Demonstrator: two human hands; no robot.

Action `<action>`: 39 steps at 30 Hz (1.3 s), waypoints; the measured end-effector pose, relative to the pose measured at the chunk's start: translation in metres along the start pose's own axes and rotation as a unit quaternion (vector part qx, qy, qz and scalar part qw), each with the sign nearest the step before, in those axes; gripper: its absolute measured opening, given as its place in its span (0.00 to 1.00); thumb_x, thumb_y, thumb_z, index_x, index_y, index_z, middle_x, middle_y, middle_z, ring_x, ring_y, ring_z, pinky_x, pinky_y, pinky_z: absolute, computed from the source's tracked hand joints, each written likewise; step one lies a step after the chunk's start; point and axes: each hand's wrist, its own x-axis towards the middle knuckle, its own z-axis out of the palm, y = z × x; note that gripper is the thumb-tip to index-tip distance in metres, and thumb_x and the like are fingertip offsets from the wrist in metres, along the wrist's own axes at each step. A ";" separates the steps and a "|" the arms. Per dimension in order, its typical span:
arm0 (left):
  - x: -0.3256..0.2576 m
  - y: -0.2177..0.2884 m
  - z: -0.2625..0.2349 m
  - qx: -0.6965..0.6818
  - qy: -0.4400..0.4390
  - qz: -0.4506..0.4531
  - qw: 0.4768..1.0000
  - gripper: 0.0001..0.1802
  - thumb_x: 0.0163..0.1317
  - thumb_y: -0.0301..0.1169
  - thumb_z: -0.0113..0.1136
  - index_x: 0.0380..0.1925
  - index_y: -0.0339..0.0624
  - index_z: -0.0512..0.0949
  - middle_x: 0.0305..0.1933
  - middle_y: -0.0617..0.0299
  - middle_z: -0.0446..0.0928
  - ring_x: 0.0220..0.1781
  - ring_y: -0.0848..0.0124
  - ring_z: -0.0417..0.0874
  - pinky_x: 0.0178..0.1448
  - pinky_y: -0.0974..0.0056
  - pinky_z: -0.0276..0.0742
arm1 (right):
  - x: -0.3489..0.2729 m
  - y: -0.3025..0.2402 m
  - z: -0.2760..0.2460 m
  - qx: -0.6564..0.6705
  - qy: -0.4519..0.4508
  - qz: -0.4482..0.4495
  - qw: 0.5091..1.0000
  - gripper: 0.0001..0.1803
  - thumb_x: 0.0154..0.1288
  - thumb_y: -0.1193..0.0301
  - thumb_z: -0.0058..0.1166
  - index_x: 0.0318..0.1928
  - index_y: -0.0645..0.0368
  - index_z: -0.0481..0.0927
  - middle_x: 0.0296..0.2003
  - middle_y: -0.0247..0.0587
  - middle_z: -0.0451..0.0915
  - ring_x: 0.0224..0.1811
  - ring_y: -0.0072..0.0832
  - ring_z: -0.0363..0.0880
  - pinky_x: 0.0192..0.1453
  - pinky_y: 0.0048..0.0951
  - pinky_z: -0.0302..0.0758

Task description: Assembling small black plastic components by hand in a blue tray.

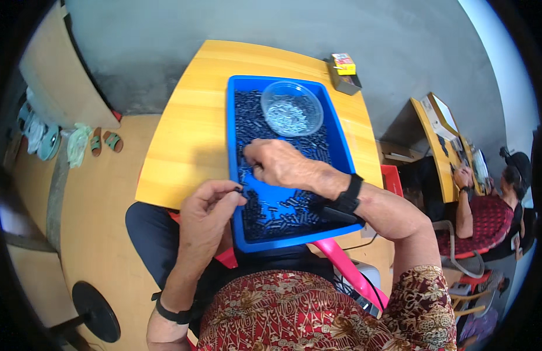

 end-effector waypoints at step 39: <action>-0.017 0.004 0.008 -0.054 -0.061 0.042 0.996 0.09 0.64 0.26 0.61 0.43 0.33 0.79 0.36 0.64 0.81 0.39 0.81 0.79 0.43 0.74 0.75 | -0.046 -0.083 -0.060 0.427 0.012 0.082 0.900 0.02 0.65 0.79 0.58 0.38 0.60 0.81 0.31 0.27 0.78 0.33 0.12 0.74 0.35 0.18 0.71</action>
